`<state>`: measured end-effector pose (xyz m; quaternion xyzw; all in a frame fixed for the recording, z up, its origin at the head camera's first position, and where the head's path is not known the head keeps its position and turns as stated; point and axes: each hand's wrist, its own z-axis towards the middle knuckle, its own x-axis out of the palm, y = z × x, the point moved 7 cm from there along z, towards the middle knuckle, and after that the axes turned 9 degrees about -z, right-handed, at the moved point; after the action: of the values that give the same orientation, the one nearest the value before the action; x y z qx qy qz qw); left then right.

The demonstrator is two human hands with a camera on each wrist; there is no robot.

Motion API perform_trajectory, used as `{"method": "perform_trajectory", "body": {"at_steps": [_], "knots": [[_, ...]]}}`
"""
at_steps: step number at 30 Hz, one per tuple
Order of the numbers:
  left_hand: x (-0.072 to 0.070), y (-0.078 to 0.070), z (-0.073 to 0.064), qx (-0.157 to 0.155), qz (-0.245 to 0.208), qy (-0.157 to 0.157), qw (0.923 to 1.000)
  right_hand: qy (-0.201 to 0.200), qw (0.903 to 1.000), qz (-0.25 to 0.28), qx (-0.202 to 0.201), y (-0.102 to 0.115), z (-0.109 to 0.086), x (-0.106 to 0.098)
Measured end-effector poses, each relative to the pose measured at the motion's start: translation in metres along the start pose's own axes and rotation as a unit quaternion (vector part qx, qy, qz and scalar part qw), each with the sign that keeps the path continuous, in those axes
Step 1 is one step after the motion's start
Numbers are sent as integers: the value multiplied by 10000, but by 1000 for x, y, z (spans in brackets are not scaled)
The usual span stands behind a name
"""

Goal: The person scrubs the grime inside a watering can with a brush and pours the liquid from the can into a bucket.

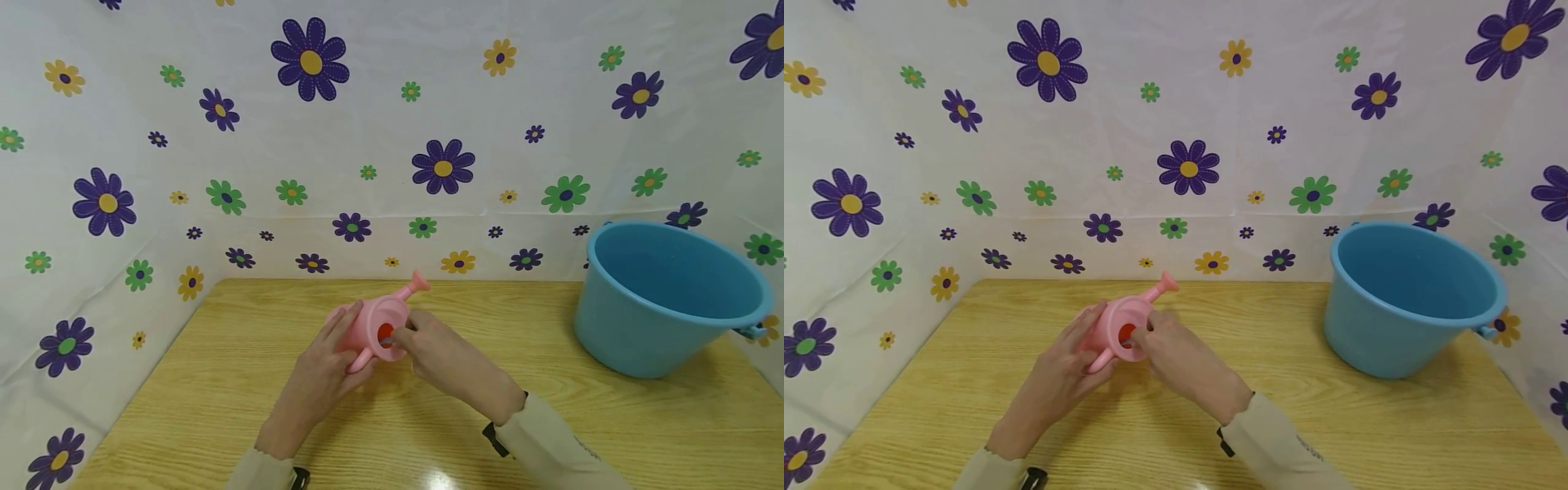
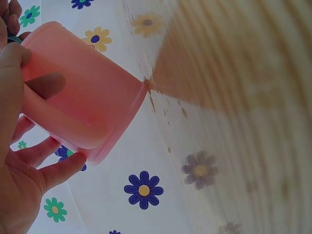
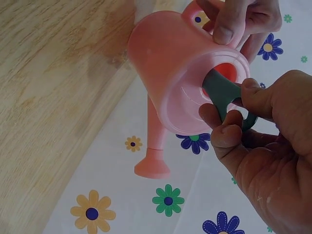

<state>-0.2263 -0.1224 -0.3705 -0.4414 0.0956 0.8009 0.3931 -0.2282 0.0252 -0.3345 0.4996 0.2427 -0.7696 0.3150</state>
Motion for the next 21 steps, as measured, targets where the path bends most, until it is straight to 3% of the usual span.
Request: {"method": "perform_trajectory", "body": {"at_steps": [21], "knots": [[2, 3, 0, -190, -31, 103, 9998, -110, 9998, 185, 2, -1, -7, -14]]}}
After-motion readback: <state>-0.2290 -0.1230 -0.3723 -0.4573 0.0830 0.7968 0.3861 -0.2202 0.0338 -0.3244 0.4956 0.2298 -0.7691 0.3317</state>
